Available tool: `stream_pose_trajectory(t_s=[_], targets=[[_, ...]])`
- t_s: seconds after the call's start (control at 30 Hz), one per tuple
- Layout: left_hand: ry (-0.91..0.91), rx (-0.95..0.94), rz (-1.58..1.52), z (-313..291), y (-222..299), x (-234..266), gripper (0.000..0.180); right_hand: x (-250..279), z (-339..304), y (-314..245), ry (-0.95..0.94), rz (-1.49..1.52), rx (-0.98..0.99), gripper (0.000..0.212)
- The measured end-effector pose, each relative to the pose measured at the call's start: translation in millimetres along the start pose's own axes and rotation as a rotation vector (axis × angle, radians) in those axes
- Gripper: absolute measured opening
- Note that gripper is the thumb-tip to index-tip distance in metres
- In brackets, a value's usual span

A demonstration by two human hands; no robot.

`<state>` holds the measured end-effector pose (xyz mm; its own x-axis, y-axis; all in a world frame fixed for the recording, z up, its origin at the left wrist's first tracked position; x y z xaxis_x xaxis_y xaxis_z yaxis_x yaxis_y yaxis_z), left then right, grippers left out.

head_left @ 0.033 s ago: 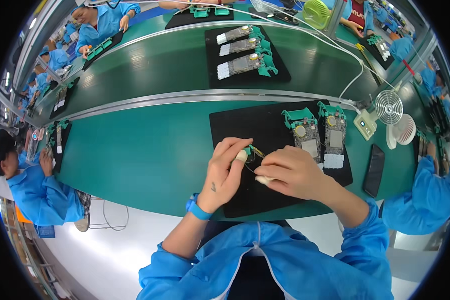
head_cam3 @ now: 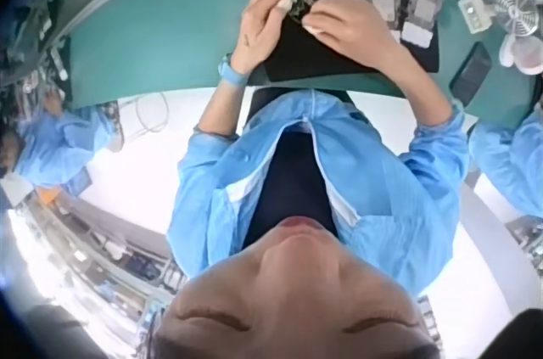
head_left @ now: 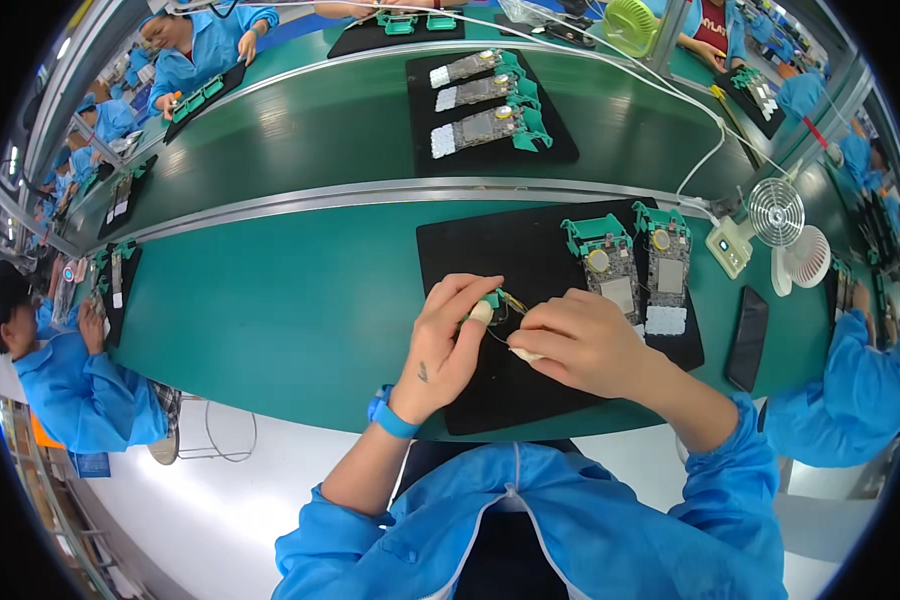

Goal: Manually assembling or cleaning small components on a printed circuit board at an industrial assembly line.

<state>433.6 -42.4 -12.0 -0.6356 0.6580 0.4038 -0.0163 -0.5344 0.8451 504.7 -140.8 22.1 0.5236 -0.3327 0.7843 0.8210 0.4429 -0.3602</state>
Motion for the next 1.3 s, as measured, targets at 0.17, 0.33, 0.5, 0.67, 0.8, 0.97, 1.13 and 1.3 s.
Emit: stream_pose_trajectory(t_s=[0.17,0.33,0.5,0.67,0.8,0.97,1.13,1.3], targets=[[-0.113,-0.067,0.045,2.6,6.4,-6.8,0.037,7.8,0.3,0.4,-0.006,-0.065,-0.089,0.029],[-0.178,-0.127,0.069,6.1,8.4,-13.7,0.043,14.7,-4.1,24.2,0.066,0.021,-0.287,0.024],[-0.07,-0.091,0.153,0.5,9.8,-8.2,0.038,-1.3,-9.3,60.7,0.18,0.568,-0.523,0.02],[0.123,-0.192,0.451,-22.9,28.2,-1.7,0.042,-17.7,-19.0,49.3,0.181,0.695,-0.511,0.02],[0.173,0.002,0.626,-55.0,23.7,-1.0,0.049,-21.1,-22.6,28.5,0.17,0.565,-0.374,0.023],[-0.024,0.522,0.01,-86.2,-19.8,-22.9,0.052,-31.7,-31.0,12.7,0.128,0.398,-0.232,0.03],[0.07,0.555,-0.524,-88.3,-19.6,-32.6,0.05,-33.6,-33.2,-3.3,0.109,0.27,-0.083,0.032],[0.078,0.584,-0.541,-86.7,-25.9,-36.9,0.048,-33.1,-31.8,-6.9,0.095,0.24,-0.042,0.03]])
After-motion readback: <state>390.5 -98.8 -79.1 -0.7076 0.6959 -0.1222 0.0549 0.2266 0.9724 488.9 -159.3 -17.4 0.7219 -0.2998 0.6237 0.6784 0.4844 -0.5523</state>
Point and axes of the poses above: each hand's wrist, its own z-axis towards the middle knuckle, its own x-axis out of the back of the hand, y = z × x, the point moved 9 cm from there along z, towards the middle knuckle, and after that the axes turned 5 degrees about z, right-handed, at the moved point
